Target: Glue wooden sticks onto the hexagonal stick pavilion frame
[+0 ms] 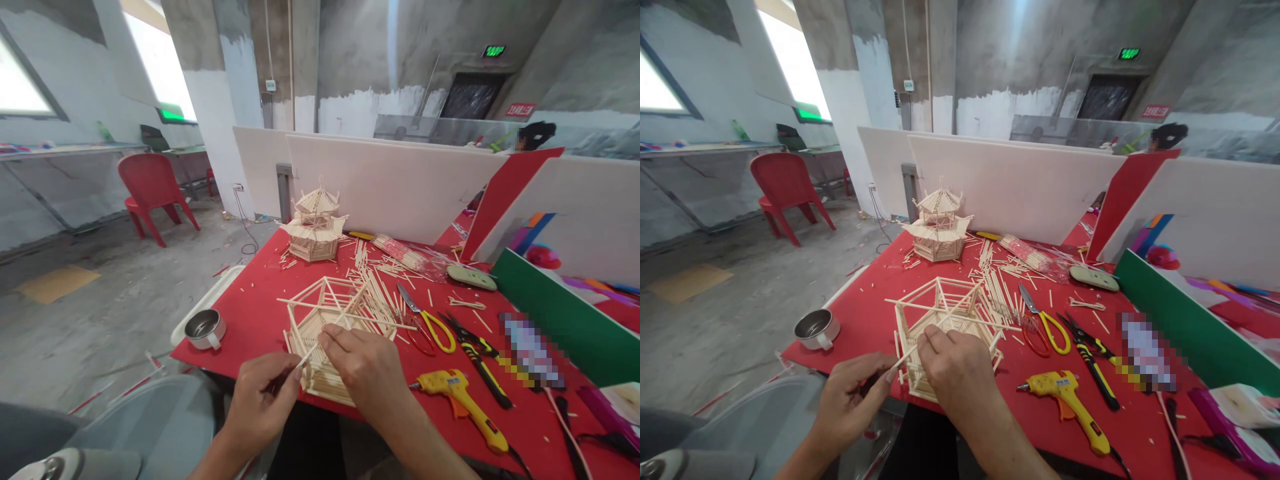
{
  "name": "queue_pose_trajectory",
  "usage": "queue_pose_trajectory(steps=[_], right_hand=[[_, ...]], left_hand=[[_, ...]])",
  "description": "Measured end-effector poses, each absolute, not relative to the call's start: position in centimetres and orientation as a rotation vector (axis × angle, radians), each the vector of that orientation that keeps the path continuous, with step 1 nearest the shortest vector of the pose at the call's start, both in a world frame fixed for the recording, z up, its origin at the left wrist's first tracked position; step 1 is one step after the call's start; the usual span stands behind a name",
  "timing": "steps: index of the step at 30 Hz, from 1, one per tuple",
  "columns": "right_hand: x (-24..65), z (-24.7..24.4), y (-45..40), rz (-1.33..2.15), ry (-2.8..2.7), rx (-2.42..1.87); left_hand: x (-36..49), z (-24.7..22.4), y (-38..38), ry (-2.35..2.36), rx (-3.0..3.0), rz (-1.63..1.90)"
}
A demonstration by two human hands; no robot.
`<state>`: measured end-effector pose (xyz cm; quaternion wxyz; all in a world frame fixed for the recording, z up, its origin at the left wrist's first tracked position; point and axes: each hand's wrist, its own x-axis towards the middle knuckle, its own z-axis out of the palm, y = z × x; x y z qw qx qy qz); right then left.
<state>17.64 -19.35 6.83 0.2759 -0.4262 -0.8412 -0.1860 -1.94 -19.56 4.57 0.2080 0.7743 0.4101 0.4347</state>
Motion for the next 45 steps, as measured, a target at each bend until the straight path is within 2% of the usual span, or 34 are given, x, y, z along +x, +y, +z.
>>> queue_pose_trajectory(steps=[45], right_hand=[[17.6, 6.64, -19.43, -0.515, -2.239, -1.181]], left_hand=[[-1.84, 4.8, -19.54, 1.121, 2.121, 1.172]])
